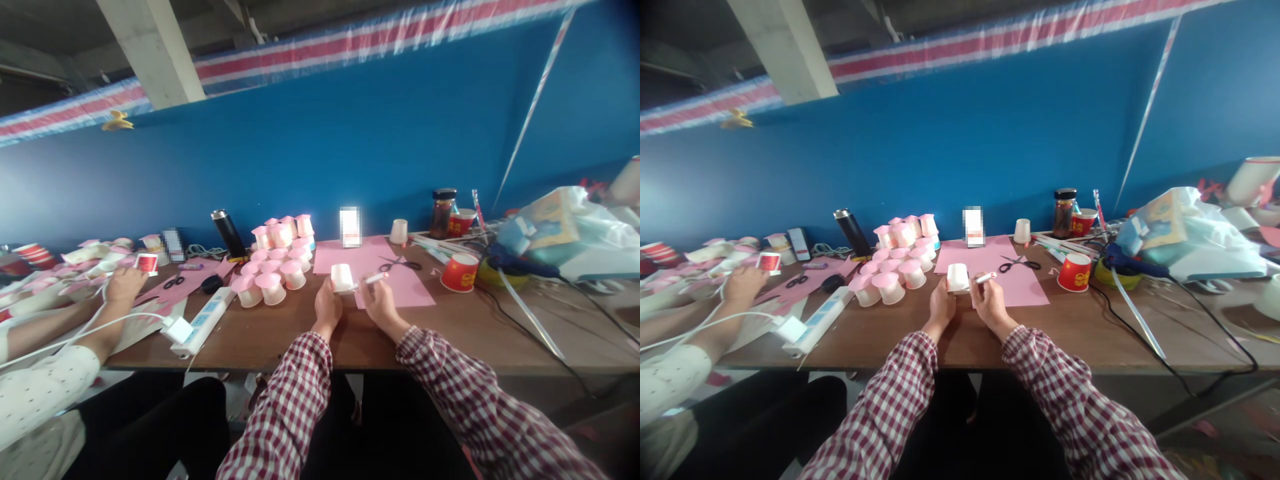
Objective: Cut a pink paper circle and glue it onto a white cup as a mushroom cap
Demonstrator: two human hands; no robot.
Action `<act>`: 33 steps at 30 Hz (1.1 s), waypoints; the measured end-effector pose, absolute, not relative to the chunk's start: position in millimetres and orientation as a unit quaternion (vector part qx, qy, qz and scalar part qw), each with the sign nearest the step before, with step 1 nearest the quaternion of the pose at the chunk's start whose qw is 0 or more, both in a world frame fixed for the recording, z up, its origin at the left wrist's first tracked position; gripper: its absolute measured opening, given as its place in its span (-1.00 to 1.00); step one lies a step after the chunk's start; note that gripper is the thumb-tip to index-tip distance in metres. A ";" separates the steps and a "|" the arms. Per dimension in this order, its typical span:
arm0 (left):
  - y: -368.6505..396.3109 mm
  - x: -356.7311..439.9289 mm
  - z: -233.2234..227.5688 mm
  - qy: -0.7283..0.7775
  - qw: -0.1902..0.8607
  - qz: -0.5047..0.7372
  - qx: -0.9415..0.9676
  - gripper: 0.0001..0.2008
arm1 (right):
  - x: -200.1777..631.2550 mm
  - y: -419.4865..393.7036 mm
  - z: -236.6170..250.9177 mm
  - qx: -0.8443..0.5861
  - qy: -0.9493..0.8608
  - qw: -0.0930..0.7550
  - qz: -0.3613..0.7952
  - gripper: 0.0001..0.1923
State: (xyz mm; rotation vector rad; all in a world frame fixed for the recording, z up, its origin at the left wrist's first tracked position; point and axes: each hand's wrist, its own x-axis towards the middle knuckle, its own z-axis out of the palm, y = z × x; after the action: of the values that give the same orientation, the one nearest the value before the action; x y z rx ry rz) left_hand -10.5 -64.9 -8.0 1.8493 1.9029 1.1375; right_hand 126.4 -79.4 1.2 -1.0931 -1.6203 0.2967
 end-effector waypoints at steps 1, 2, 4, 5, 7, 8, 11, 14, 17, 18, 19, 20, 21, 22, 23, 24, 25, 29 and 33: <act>-65.1 -10.3 -7.8 0.651 0.127 0.393 0.637 -0.70 | 126.5 -79.2 1.1 -0.463 -0.684 0.550 0.123 -0.75; -65.3 -10.1 -7.6 0.649 0.127 0.394 0.638 -0.71 | 126.7 -79.0 1.1 -0.464 -0.684 0.550 0.120 -0.75; -65.7 -9.9 -7.3 0.645 0.126 0.398 0.640 -0.71 | 127.1 -78.7 1.2 -0.465 -0.685 0.550 0.115 -0.76; -65.8 -9.8 -7.3 0.644 0.126 0.399 0.640 -0.71 | 127.3 -78.6 1.1 -0.465 -0.685 0.550 0.112 -0.76; -65.8 -9.8 -7.4 0.642 0.124 0.401 0.641 -0.72 | 127.5 -78.3 0.9 -0.467 -0.684 0.550 0.106 -0.76; -65.6 -9.8 -7.6 0.641 0.124 0.401 0.642 -0.72 | 127.6 -78.1 0.7 -0.468 -0.683 0.551 0.104 -0.76; -65.1 -10.0 -8.4 0.638 0.121 0.401 0.646 -0.70 | 127.5 -77.2 0.0 -0.471 -0.680 0.553 0.096 -0.76; -64.7 -10.4 -9.1 0.637 0.119 0.400 0.648 -0.69 | 127.6 -76.3 -0.5 -0.473 -0.679 0.555 0.089 -0.76; -64.4 -10.5 -9.9 0.633 0.116 0.402 0.651 -0.67 | 127.9 -75.7 -0.7 -0.474 -0.677 0.556 0.085 -0.77; -64.3 -10.5 -10.1 0.632 0.115 0.403 0.652 -0.67 | 128.0 -75.6 -0.7 -0.475 -0.677 0.556 0.084 -0.77; -64.2 -10.5 -10.3 0.631 0.114 0.404 0.652 -0.66 | 128.0 -75.5 -0.8 -0.475 -0.677 0.556 0.084 -0.76; -64.1 -10.5 -10.5 0.630 0.114 0.405 0.652 -0.66 | 128.1 -75.5 -0.7 -0.476 -0.677 0.556 0.084 -0.76; -64.0 -10.4 -10.6 0.630 0.114 0.406 0.652 -0.66 | 128.0 -75.6 -0.7 -0.476 -0.676 0.556 0.084 -0.76; -63.9 -10.3 -10.6 0.628 0.115 0.408 0.653 -0.66 | 128.0 -75.6 -0.7 -0.476 -0.676 0.555 0.084 -0.76; -63.9 -10.2 -10.5 0.627 0.115 0.409 0.653 -0.66 | 127.9 -75.7 -0.7 -0.476 -0.677 0.555 0.085 -0.76; -63.9 -10.2 -10.4 0.626 0.116 0.411 0.653 -0.67 | 127.8 -75.8 -0.6 -0.476 -0.677 0.554 0.087 -0.77; -63.9 -10.2 -10.3 0.625 0.117 0.413 0.652 -0.68 | 127.8 -75.9 -0.6 -0.476 -0.678 0.554 0.088 -0.77; -64.3 -10.7 -9.9 0.624 0.122 0.418 0.649 -0.70 | 127.8 -76.1 -0.7 -0.473 -0.681 0.550 0.094 -0.77; -64.8 -11.6 -10.1 0.622 0.126 0.421 0.648 -0.66 | 127.7 -75.9 -1.0 -0.473 -0.683 0.548 0.100 -0.75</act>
State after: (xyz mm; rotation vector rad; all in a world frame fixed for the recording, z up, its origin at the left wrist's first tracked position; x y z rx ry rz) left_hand -11.6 -64.8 -10.1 1.8873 1.8105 1.2251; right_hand 127.7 -75.9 -1.0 -1.1202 -1.6171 0.2362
